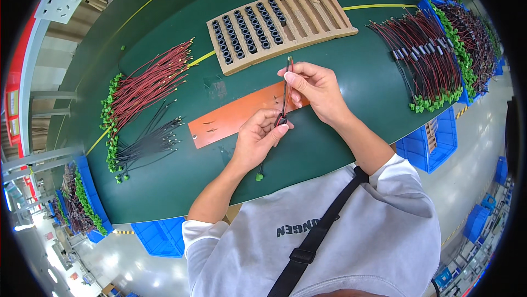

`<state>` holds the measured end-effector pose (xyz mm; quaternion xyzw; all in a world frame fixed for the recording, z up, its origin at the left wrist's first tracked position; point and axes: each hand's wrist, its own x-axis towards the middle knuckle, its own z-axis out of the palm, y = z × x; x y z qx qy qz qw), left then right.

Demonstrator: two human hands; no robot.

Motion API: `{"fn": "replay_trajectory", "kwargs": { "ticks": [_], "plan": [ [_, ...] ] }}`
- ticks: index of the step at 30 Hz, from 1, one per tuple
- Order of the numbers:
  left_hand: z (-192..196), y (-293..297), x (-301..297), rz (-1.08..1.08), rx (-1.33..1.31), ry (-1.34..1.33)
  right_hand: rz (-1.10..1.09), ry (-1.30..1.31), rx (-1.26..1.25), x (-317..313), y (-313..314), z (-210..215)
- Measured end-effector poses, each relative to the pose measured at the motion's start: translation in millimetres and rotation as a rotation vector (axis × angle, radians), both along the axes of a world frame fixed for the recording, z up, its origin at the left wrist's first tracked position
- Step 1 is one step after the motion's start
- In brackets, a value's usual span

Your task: The person assembles wire harnesses by hand at a green workbench. They pick up red and black wires with green connectors, insert a gray cylindrical component, and secure the assembly with a black zip tie using a wooden jig for alignment. The finished units are placed into a blue bin.

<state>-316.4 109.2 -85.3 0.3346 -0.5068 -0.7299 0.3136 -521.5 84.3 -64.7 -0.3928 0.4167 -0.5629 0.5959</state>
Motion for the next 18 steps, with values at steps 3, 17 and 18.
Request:
{"fn": "replay_trajectory", "kwargs": {
  "ticks": [3, 17, 18],
  "plan": [
    [1, -2, 0, 0.015, -0.03, 0.044, -0.014, -0.01, 0.015, -1, -1, 0],
    [2, -3, 2, -0.135, 0.046, 0.008, 0.054, -0.044, 0.037, -1, 3, 0],
    [2, -3, 1, -0.148, 0.051, 0.03, 0.064, -0.07, 0.062, -2, 2, -1]
  ]
}}
